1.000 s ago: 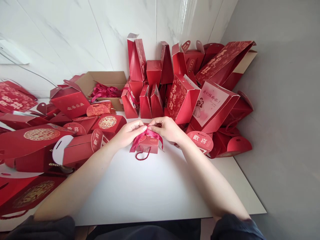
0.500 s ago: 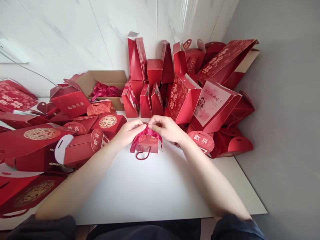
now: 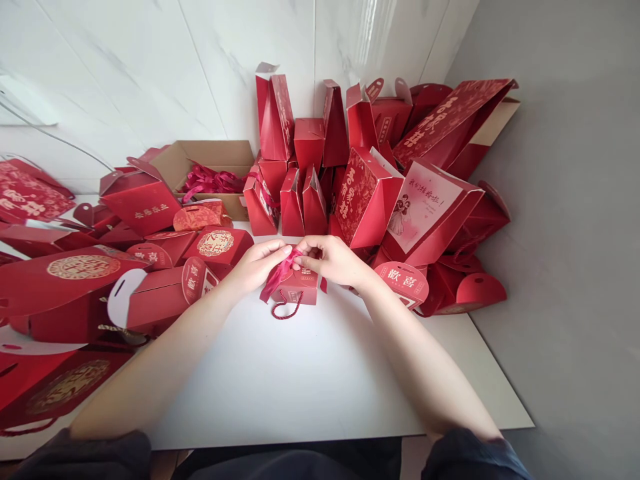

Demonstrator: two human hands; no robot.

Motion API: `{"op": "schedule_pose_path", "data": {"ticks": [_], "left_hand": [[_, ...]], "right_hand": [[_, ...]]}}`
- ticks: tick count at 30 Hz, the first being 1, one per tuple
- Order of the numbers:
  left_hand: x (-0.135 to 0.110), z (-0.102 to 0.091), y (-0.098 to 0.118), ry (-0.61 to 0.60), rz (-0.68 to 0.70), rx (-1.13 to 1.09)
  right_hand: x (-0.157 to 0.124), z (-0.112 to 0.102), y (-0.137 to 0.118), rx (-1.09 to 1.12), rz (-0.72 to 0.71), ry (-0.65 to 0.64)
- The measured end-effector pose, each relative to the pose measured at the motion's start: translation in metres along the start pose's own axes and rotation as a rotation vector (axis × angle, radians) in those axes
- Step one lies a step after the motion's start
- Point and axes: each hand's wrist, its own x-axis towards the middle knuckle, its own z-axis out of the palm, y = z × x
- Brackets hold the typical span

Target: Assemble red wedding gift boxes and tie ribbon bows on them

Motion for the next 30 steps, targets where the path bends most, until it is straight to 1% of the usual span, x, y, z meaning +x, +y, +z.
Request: {"op": "schedule_pose_path", "data": {"ticks": [5,8,10,13,20,26,30], "left_hand": [[-0.005,-0.001,0.013,-0.096,-0.074,-0.095],[-0.006,-0.004,0.014,-0.137,-0.123,-0.081],[-0.005,-0.005,0.012,-0.137,-0.099,-0.042],[-0.005,-0.005,0.009,-0.105,-0.044,-0.030],[-0.004,-0.002,0.006,-0.049,-0.111,-0.060],[-0.005,-0.002,0.007,-0.077,-0.096,-0.046],[-0.006,-0.002,0.011,-0.069,-0.118,-0.042]], "right_hand": [[0.002,-0.002,0.002,0.033,0.012,0.007],[0.003,-0.003,0.004,0.062,0.035,0.018],[0.004,-0.003,0.006,0.079,0.050,0.019],[0.004,-0.003,0.007,0.093,0.054,0.021],[0.005,0.000,0.009,0.118,0.062,0.036],[0.004,0.002,0.012,0.094,0.061,0.084],[0.004,0.000,0.013,0.100,0.051,0.088]]}}
